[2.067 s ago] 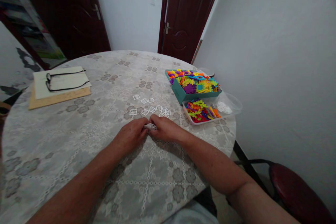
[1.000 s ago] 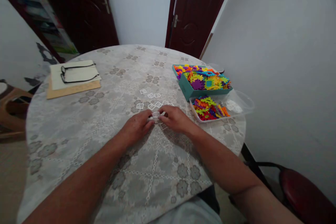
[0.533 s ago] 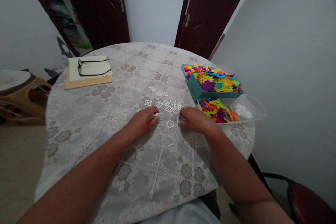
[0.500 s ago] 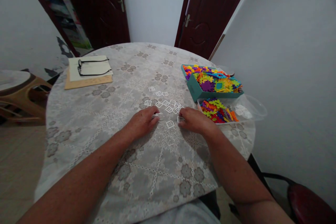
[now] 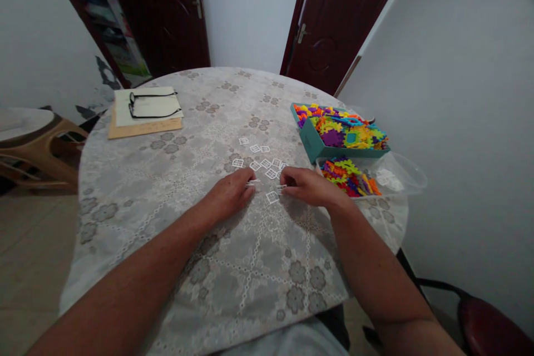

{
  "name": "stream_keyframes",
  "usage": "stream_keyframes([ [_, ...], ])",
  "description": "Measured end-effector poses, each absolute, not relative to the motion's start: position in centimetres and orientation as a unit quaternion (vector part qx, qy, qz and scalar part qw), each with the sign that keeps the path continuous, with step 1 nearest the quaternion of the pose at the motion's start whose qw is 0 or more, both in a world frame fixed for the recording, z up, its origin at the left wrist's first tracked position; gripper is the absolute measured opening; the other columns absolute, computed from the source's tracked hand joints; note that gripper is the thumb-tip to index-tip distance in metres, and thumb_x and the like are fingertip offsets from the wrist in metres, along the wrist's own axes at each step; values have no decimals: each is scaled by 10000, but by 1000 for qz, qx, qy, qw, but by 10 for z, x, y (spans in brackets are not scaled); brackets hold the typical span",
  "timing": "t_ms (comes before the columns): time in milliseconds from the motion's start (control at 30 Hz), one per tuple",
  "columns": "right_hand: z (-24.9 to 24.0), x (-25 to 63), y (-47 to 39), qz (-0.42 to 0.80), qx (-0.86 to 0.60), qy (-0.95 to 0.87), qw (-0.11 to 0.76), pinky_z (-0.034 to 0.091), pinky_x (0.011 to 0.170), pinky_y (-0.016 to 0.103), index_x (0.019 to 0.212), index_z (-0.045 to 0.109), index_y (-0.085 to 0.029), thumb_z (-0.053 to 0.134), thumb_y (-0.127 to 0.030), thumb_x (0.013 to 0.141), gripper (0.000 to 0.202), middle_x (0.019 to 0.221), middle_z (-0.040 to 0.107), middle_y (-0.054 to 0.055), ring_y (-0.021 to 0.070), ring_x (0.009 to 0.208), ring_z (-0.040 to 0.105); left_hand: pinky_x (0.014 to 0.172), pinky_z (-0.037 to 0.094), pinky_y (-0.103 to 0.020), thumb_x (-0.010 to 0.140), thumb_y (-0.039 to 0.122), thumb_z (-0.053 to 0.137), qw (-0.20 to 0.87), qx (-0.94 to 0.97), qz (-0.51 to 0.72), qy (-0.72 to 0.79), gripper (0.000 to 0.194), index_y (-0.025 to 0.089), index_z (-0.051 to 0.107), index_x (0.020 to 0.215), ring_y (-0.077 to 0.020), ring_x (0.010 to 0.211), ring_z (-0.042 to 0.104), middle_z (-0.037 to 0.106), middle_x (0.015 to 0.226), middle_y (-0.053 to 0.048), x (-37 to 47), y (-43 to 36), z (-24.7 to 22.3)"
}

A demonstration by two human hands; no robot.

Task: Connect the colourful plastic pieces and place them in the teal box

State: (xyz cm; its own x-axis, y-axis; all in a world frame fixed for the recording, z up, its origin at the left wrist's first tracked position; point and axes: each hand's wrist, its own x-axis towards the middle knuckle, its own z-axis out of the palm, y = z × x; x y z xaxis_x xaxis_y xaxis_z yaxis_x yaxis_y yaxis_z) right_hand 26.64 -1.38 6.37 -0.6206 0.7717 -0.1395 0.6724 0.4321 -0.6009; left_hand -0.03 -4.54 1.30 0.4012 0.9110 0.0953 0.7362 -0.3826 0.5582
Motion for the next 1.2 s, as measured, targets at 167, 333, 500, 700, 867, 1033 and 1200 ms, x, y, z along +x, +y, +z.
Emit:
stream_keyframes([
  [167,56,253,-21,347,-423,-836,42,401,686,253,1178,676,-225,699,-160,889,297,879,696,-16,143,765,598,900,499,-412,963,301,528,221,800,210,516,164,249,605,1098,-270,998,655,721,1107,-107,-2,-43,10],
  [333,50,242,-26,261,-443,-857,13,403,724,276,1013,682,-186,705,-123,866,162,957,698,51,175,826,599,946,518,-445,955,308,538,232,793,224,517,220,236,645,1134,-289,1048,686,740,1152,-129,-1,-44,10],
  [500,50,239,-26,269,-435,-858,44,380,715,261,926,608,-206,702,-101,832,170,954,662,27,169,839,570,994,522,-471,943,295,536,237,790,226,519,275,227,665,1176,-311,1121,690,747,1211,-145,0,-45,11],
  [700,35,229,-26,334,-450,-817,134,391,711,257,1170,622,-229,677,-108,871,327,864,655,-33,154,787,585,984,519,-440,941,269,536,251,787,217,521,261,244,661,1169,-287,1093,684,749,1194,-125,1,-47,17],
  [867,28,220,-27,318,-444,-819,179,425,772,279,1399,591,-214,672,-100,897,521,926,684,-4,165,824,614,978,505,-392,936,218,540,256,795,203,511,217,249,649,1121,-253,1059,674,741,1146,-97,1,-48,19],
  [1033,26,216,-26,266,-443,-837,181,440,847,289,1008,711,-192,691,-100,884,156,973,654,33,181,931,602,998,498,-384,945,219,543,260,799,198,504,233,236,650,1151,-251,1093,670,742,1183,-101,3,-48,18],
  [1200,26,215,-27,278,-441,-832,190,455,934,311,1106,702,-205,679,-81,874,263,1079,693,52,197,1045,628,1023,498,-426,947,217,527,267,800,207,496,254,241,646,1170,-276,1135,672,743,1215,-119,5,-52,22],
])
